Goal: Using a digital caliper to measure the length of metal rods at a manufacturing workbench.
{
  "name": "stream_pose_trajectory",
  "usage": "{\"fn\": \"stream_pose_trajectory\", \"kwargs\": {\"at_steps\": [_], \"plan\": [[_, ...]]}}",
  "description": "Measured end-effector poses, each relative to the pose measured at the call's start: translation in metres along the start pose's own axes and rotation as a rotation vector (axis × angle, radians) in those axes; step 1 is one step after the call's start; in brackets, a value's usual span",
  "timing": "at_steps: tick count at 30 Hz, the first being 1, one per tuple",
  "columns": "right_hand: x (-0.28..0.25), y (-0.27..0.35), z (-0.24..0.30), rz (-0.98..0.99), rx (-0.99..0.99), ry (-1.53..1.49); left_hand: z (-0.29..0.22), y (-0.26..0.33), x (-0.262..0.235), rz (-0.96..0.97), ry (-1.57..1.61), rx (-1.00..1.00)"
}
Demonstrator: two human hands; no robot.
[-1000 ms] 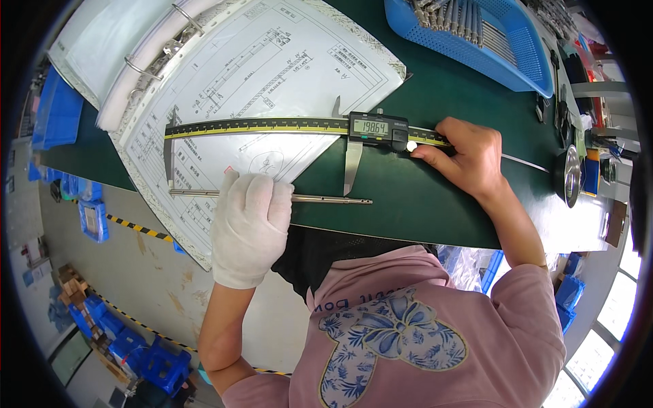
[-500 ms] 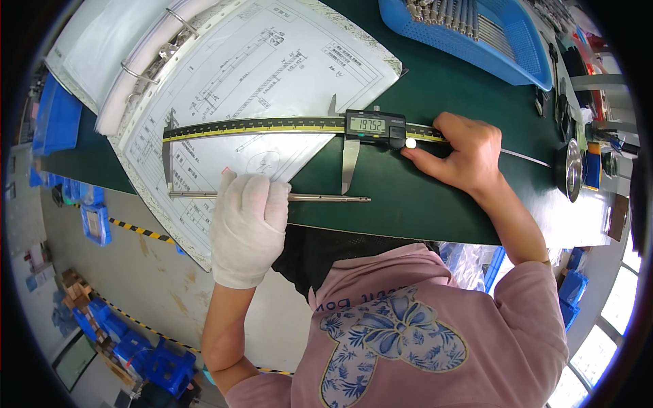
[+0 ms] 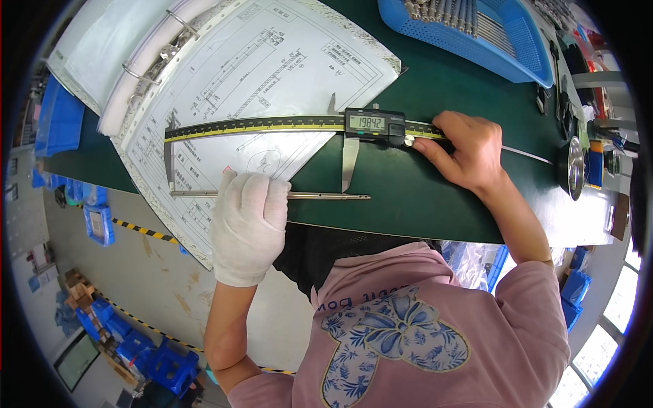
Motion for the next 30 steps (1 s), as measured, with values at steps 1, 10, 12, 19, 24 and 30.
{"fn": "stream_pose_trajectory", "kwargs": {"at_steps": [1, 10, 12, 19, 24, 30], "plan": [[0.0, 0.0, 0.0, 0.002, 0.006, 0.002, 0.0, 0.0, 0.0, 0.001, 0.0, 0.002], [0.002, 0.0, -0.001, 0.0, 0.027, -0.001, 0.0, 0.002, 0.0, -0.017, -0.013, 0.0], [0.002, 0.0, -0.001, -0.002, 0.032, -0.008, 0.0, 0.003, 0.0, 0.009, -0.015, -0.006], [0.003, 0.0, -0.001, -0.024, 0.034, -0.013, 0.001, 0.003, -0.002, -0.021, 0.023, 0.003], [0.004, 0.001, -0.005, 0.002, 0.047, -0.001, -0.002, 0.004, -0.019, -0.177, 0.125, -0.111], [0.004, 0.0, -0.003, 0.014, 0.056, -0.027, -0.033, 0.032, -0.018, -0.432, 0.456, -0.219]]}}
Point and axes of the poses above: each hand's wrist, its own y-axis away from the middle knuckle, its own x-axis out of the palm, z = x × y, the point moved 6 cm from there along -y, towards the middle knuckle, and after that the axes turned 7 degrees about x, right-handed, at the moved point
